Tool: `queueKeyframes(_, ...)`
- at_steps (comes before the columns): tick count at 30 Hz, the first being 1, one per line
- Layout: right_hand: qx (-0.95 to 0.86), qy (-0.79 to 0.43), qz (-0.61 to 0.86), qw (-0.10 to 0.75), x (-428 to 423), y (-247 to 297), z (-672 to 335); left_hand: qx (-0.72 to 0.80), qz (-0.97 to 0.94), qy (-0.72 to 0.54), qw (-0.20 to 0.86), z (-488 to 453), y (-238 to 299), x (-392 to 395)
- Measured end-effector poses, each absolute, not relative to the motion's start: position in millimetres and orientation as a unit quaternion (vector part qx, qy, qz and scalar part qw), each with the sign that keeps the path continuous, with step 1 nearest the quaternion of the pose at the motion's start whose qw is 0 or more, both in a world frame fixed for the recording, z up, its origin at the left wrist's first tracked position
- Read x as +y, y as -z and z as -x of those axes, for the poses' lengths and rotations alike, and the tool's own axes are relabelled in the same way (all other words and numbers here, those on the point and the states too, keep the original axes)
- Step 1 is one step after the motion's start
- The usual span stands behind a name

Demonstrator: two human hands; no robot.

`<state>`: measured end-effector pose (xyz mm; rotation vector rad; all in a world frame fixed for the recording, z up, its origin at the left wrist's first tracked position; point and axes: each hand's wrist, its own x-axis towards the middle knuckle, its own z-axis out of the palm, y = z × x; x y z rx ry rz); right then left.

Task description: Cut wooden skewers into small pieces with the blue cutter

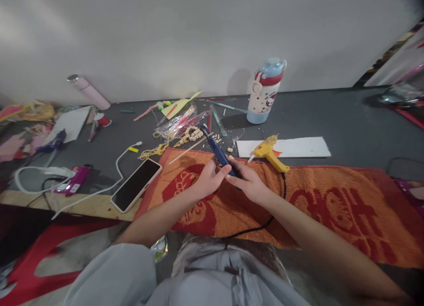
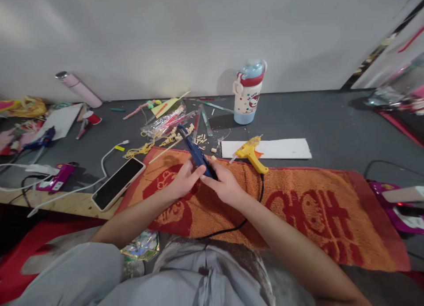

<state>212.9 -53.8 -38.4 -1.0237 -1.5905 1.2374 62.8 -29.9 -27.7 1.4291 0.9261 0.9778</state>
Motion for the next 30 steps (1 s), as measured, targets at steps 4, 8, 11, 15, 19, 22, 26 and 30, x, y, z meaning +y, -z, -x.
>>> queueKeyframes(4, -0.638, -0.491, 0.417, 0.422, -54.5, 37.4, -213.0, 0.394, -0.606, -0.422, 0.547, -63.4, 28.3, -29.7)
queueKeyframes(8, -0.636, -0.492, 0.418, 0.423, -55.4, 35.0, -212.8, 0.393, -0.605, -0.42, 0.551, -64.0, 27.6, -30.5)
queueKeyframes(11, -0.635, -0.491, 0.422, 0.421, -55.8, 34.5, -212.9, 0.395, -0.601, -0.425, 0.55, -64.2, 26.8, -31.4)
queueKeyframes(15, -0.633, -0.492, 0.424, 0.422, -55.1, 36.6, -211.8, 0.397, -0.588, -0.424, 0.562, -65.2, 26.2, -30.1)
queueKeyframes(19, -0.616, -0.503, 0.416, 0.441, -53.2, 35.8, -209.6, 0.389, -0.561, -0.413, 0.602, -66.4, 25.9, -24.5)
queueKeyframes(22, -0.601, -0.509, 0.429, 0.442, -52.7, 30.4, -211.0, 0.386, -0.601, -0.408, 0.569, -61.3, 23.1, -20.5)
queueKeyframes(26, -0.595, -0.497, 0.453, 0.439, -53.3, 22.1, -217.5, 0.425, -0.717, -0.428, 0.351, -42.0, 13.4, -15.5)
queueKeyframes(30, -0.596, -0.492, 0.465, 0.432, -54.1, 19.5, -224.4, 0.46, -0.761, -0.458, 0.013, -22.0, 3.1, -3.7)
